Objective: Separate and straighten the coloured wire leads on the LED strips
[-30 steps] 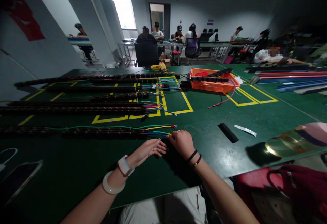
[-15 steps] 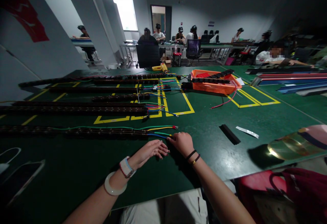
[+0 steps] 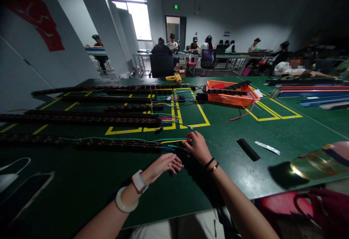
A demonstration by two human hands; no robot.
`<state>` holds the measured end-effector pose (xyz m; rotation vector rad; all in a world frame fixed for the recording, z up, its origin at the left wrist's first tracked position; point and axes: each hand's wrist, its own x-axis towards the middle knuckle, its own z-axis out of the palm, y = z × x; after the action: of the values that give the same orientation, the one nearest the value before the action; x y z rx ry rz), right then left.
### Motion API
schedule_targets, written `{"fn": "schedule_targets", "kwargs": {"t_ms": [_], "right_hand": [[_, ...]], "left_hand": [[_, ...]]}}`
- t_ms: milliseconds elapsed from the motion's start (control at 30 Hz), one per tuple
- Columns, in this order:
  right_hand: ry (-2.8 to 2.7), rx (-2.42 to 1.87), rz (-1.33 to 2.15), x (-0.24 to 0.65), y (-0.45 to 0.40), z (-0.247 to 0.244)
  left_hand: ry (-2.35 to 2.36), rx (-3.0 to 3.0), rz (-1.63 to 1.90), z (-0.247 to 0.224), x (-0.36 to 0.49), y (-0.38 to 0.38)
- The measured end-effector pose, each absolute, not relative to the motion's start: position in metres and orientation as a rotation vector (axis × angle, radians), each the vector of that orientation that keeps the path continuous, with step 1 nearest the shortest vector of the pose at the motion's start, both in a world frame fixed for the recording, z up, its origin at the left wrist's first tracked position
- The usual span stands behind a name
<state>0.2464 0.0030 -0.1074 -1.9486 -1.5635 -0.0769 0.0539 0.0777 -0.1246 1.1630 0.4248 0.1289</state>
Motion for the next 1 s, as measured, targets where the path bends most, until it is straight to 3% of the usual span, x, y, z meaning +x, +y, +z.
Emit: {"fn": "schedule_targets", "kwargs": {"t_ms": [633,1000], "right_hand": [[-2.322,-1.844,0.436,0.244,0.071,-0.104],[-2.265,-1.973,-0.297,0.200,0.035,-0.098]], "left_hand": [[0.587,0.892,0.239,-0.118,0.059,0.077],[0.469,0.617,0.465,-0.132,0.066,0.076]]}}
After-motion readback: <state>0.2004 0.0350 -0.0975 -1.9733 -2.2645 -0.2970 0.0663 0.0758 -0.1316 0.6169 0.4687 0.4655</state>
